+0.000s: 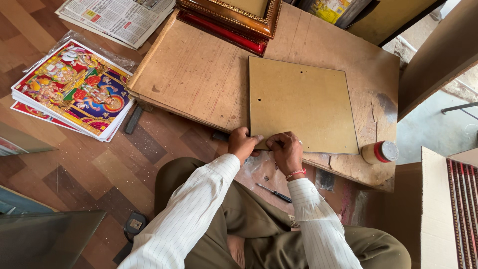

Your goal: The person sits on the floor at a low wooden bench and uses a small hand tool to bore holes through a square hardboard picture-frame backing, repositioning the board between holes and working around its edges.

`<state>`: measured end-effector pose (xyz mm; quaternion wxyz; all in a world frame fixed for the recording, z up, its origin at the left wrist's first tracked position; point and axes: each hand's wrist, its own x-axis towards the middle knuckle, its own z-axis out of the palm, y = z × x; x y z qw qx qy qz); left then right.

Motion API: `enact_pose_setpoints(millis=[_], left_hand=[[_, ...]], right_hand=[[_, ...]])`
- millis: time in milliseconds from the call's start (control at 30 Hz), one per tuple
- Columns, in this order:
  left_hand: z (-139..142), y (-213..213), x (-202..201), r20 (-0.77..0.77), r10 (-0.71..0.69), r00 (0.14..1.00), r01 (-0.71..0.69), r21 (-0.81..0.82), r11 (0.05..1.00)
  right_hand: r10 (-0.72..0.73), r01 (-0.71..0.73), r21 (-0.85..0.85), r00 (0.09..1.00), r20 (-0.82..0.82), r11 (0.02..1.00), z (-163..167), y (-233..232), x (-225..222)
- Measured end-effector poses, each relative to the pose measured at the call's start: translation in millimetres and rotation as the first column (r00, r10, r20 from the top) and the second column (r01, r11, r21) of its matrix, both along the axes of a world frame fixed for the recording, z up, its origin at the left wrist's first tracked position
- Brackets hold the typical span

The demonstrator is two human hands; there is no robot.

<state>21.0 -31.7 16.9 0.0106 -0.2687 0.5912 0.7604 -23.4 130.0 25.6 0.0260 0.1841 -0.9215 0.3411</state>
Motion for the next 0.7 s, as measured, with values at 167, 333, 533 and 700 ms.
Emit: enact_pose_setpoints(millis=[167,333,533,700], left_hand=[[-2,1,0,-0.012,0.002,1.0,-0.002,0.008,1.0],[-4,1,-1,-0.017,0.004,1.0,-0.003,0.007,1.0],[-3,1,-1,0.007,0.009,1.0,-0.009,0.035,0.999],[1,0,0,0.01,0.007,1.0,-0.008,0.021,1.0]], right_hand=[[-0.028,0.028,0.001,0.996,0.08,1.0,4,-3,-5],[-0.011,0.011,-0.003,0.996,0.086,1.0,-1,-4,-10],[-0.031,0.015,0.126,0.991,0.13,0.992,-7,-5,-21],[-0.075,0.072,0.025,0.976,0.202,0.997,-9,-8,-24]])
